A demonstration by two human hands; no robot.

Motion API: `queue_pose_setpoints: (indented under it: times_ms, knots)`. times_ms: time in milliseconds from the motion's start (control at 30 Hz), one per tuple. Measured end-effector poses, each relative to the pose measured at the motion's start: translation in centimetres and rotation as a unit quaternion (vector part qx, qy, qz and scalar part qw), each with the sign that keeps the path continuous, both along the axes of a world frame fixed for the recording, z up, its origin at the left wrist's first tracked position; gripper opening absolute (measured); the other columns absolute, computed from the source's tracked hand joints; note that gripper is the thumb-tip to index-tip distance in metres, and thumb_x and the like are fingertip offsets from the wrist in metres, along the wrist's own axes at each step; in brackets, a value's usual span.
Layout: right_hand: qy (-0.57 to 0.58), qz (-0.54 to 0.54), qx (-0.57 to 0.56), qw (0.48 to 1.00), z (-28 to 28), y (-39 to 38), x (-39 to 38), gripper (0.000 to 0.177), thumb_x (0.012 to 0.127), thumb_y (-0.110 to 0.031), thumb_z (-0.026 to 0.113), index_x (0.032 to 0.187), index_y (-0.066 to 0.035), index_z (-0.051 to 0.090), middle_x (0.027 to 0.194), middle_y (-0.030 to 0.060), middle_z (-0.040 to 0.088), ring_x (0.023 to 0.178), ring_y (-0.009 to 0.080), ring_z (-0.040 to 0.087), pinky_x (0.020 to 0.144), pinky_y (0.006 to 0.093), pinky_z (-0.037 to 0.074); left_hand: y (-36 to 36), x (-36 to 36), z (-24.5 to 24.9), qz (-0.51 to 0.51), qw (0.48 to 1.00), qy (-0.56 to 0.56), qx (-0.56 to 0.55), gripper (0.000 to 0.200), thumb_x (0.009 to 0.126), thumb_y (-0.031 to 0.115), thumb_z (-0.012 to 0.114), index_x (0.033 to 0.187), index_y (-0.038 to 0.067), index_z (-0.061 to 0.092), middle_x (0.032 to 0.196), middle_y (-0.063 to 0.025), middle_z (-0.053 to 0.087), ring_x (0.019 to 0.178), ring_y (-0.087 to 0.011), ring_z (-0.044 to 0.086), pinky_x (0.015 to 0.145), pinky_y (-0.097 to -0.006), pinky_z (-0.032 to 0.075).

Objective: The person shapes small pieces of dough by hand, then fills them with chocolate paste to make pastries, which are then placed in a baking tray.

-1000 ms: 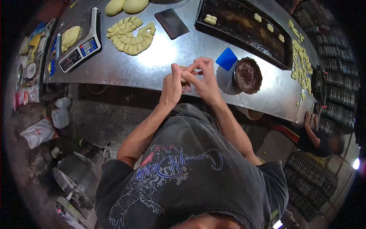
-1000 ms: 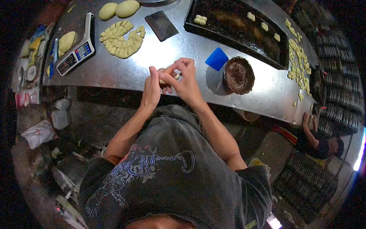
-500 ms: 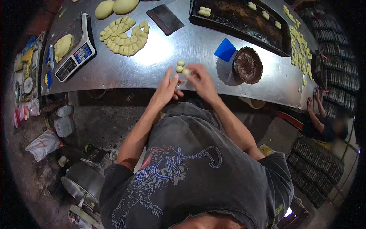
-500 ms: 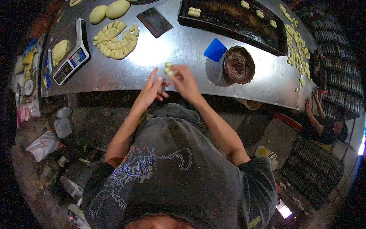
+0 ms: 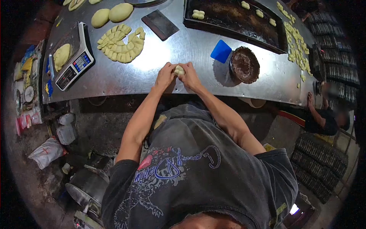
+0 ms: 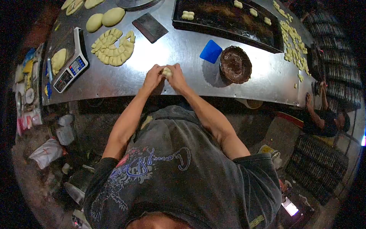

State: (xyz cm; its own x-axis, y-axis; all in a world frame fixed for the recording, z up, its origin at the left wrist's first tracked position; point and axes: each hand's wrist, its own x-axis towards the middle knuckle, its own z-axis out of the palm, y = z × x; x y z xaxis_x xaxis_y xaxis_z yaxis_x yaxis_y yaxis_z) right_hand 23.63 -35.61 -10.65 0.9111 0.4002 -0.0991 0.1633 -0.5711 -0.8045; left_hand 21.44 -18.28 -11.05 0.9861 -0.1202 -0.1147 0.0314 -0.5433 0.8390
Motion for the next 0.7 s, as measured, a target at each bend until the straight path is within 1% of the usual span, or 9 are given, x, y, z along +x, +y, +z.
queue_pose_setpoints:
  times_ms: [67, 167, 267, 367, 400, 467, 500, 600, 700]
  knots:
    - [0.072, 0.032, 0.000, 0.997, 3.2, -0.1, 1.1, 0.058, 0.080, -0.008, 0.075, 0.134, -0.001, 0.056, 0.119, 0.0221, 0.050, 0.107, 0.0405, 0.056, 0.097, 0.0452, 0.047, -0.2, -0.4, -0.1, 0.015, 0.999, -0.045, 0.016, 0.043, 0.081, 0.000, 0.072, 0.122, 0.004, 0.064, 0.113, -0.0133, 0.060, 0.099, -0.0352, 0.062, 0.086, -0.0437, 0.052]
    - [0.026, 0.091, -0.011, 0.995, 0.4, -1.6, 2.3, 0.060, 0.080, -0.010, 0.077, 0.135, -0.002, 0.056, 0.115, 0.0221, 0.053, 0.105, 0.0398, 0.058, 0.096, 0.0444, 0.048, -0.7, -0.9, -0.5, -0.004, 0.997, -0.064, 0.038, 0.055, 0.082, 0.001, 0.072, 0.134, 0.006, 0.057, 0.116, -0.0162, 0.059, 0.104, -0.0384, 0.061, 0.087, -0.0428, 0.053]
    - [-0.004, 0.161, -0.009, 0.987, 0.1, -2.1, 3.2, 0.066, 0.080, -0.018, 0.079, 0.139, -0.005, 0.054, 0.116, 0.0239, 0.054, 0.104, 0.0408, 0.059, 0.096, 0.0451, 0.049, 0.3, -1.4, 1.2, -0.030, 0.999, -0.001, 0.045, 0.068, 0.084, 0.005, 0.073, 0.147, 0.009, 0.044, 0.125, -0.0201, 0.058, 0.113, -0.0393, 0.060, 0.090, -0.0422, 0.053]
    - [0.077, 0.094, -0.044, 0.992, 3.1, -1.0, 3.0, 0.070, 0.082, -0.026, 0.076, 0.143, -0.004, 0.050, 0.120, 0.0283, 0.053, 0.113, 0.0441, 0.056, 0.098, 0.0417, 0.048, 1.6, -2.8, 3.0, 0.067, 0.994, 0.047, -0.075, 0.078, 0.086, 0.010, 0.073, 0.153, 0.009, 0.033, 0.134, -0.0239, 0.055, 0.119, -0.0386, 0.059, 0.092, -0.0434, 0.053]
    - [0.069, 0.061, -0.086, 0.992, 4.0, 0.1, 2.6, 0.070, 0.080, -0.028, 0.078, 0.141, -0.006, 0.051, 0.120, 0.0302, 0.052, 0.114, 0.0438, 0.055, 0.099, 0.0428, 0.047, 2.4, -3.5, 2.2, 0.098, 0.993, 0.031, -0.062, 0.073, 0.089, 0.014, 0.072, 0.151, 0.006, 0.036, 0.139, -0.0251, 0.053, 0.117, -0.0356, 0.061, 0.092, -0.0418, 0.053]
    - [-0.029, 0.059, -0.154, 0.986, 3.1, 2.2, 0.9, 0.061, 0.082, -0.029, 0.077, 0.135, -0.006, 0.056, 0.119, 0.0286, 0.052, 0.114, 0.0423, 0.054, 0.098, 0.0437, 0.047, 3.7, -5.0, 0.8, 0.168, 0.984, 0.028, -0.060, 0.063, 0.093, 0.016, 0.069, 0.148, 0.004, 0.042, 0.132, -0.0230, 0.059, 0.111, -0.0316, 0.064, 0.091, -0.0389, 0.053]
    - [-0.079, 0.055, -0.191, 0.977, 2.3, 2.6, 0.5, 0.057, 0.083, -0.029, 0.077, 0.132, -0.007, 0.058, 0.119, 0.0278, 0.052, 0.113, 0.0415, 0.054, 0.098, 0.0442, 0.047, 4.3, -5.7, 0.2, 0.185, 0.979, 0.041, -0.078, 0.056, 0.095, 0.017, 0.066, 0.146, 0.004, 0.044, 0.127, -0.0195, 0.062, 0.107, -0.0258, 0.065, 0.087, -0.0365, 0.054]
    - [-0.038, 0.081, -0.062, 0.994, 0.0, 2.1, 1.1, 0.043, 0.085, -0.027, 0.076, 0.122, -0.010, 0.063, 0.121, 0.0230, 0.049, 0.108, 0.0406, 0.056, 0.093, 0.0478, 0.050, 4.7, -7.8, 1.1, 0.254, 0.946, 0.114, -0.165, 0.043, 0.102, 0.026, 0.060, 0.137, 0.002, 0.054, 0.114, -0.0098, 0.065, 0.094, -0.0152, 0.063, 0.082, -0.0309, 0.052]
    - [0.054, 0.066, 0.084, 0.993, 4.5, 0.3, 1.6, 0.038, 0.087, -0.027, 0.074, 0.119, -0.008, 0.066, 0.115, 0.0180, 0.051, 0.111, 0.0332, 0.053, 0.097, 0.0400, 0.046, 4.7, -9.3, 1.5, 0.271, 0.935, 0.137, -0.184, 0.042, 0.102, 0.029, 0.058, 0.135, 0.002, 0.058, 0.114, -0.0085, 0.066, 0.096, -0.0162, 0.064, 0.084, -0.0315, 0.052]
